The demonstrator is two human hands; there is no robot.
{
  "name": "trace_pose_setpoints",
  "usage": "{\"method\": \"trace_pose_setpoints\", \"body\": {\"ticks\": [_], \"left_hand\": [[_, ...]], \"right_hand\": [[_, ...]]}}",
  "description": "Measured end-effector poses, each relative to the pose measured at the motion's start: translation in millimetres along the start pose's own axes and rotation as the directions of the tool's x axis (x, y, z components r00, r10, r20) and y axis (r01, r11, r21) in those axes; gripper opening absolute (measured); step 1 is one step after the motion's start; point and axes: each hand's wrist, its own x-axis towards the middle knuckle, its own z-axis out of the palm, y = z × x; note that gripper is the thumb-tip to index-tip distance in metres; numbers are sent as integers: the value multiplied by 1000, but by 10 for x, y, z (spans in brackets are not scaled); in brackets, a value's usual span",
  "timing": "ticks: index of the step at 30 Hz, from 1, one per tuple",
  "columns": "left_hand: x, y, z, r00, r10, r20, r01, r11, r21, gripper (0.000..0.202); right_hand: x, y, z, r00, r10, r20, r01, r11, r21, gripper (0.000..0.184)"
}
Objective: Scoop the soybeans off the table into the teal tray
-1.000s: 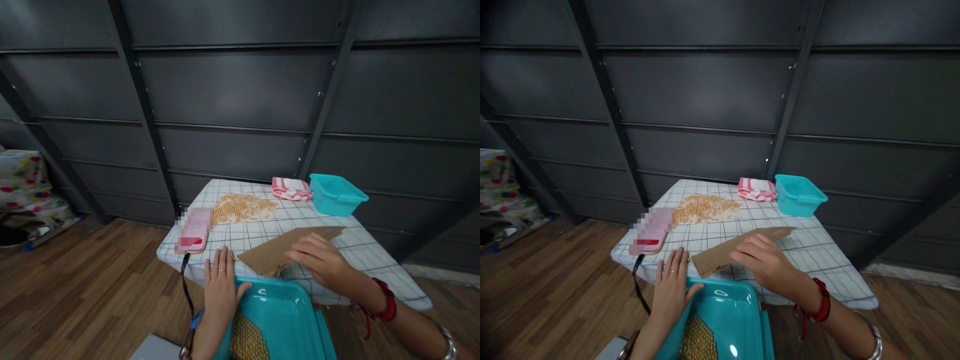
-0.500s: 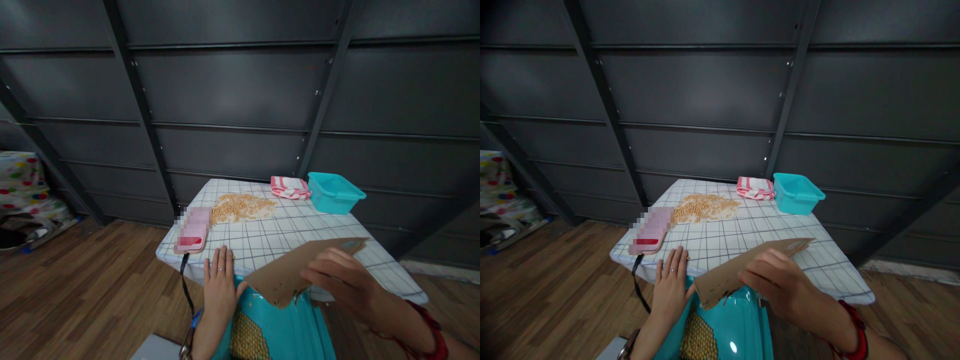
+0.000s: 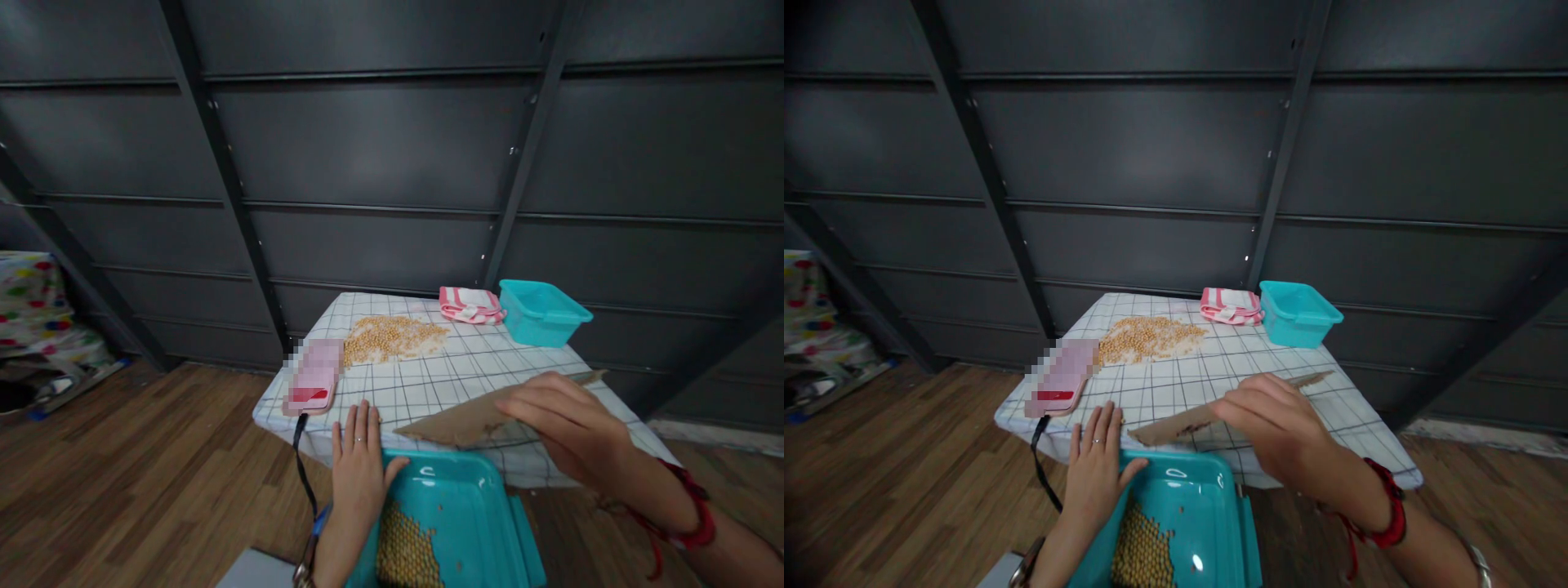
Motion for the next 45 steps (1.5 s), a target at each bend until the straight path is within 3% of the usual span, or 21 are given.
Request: {"method": "trace_pose_setpoints", "body": {"ticks": [4,9,16,24,34,39,45], "left_hand": [[7,4,-11,1000,-6,3,6,1000,17,80],[12,3,-28,1000,-12,22,12,1000,-12,79],[20,7,-48,999,-19,42,20,1000,-20,78],[15,11,-47,1000,3,3,-3,1000,-3,77],[12,10,-82,996,-16,91,18,1000,-23,67],[0,5,-59,997,-18,74,20,999,-33,69],[3,2,-46,998,-17,53,19,999,-31,77]], "right_hand": [[34,168,199,998,-30,-47,27,998,-63,34],[13,216,304,999,-43,30,48,983,-175,34],[-36,129,267,996,-15,92,31,983,-180,34],[-74,-205,42,982,50,181,-40,998,-57,24],[-4,-292,-91,982,-9,188,9,1000,1,25],[-47,-262,-51,987,-8,162,8,1000,6,25],[-48,-125,159,994,-76,82,85,990,-113,25]]}}
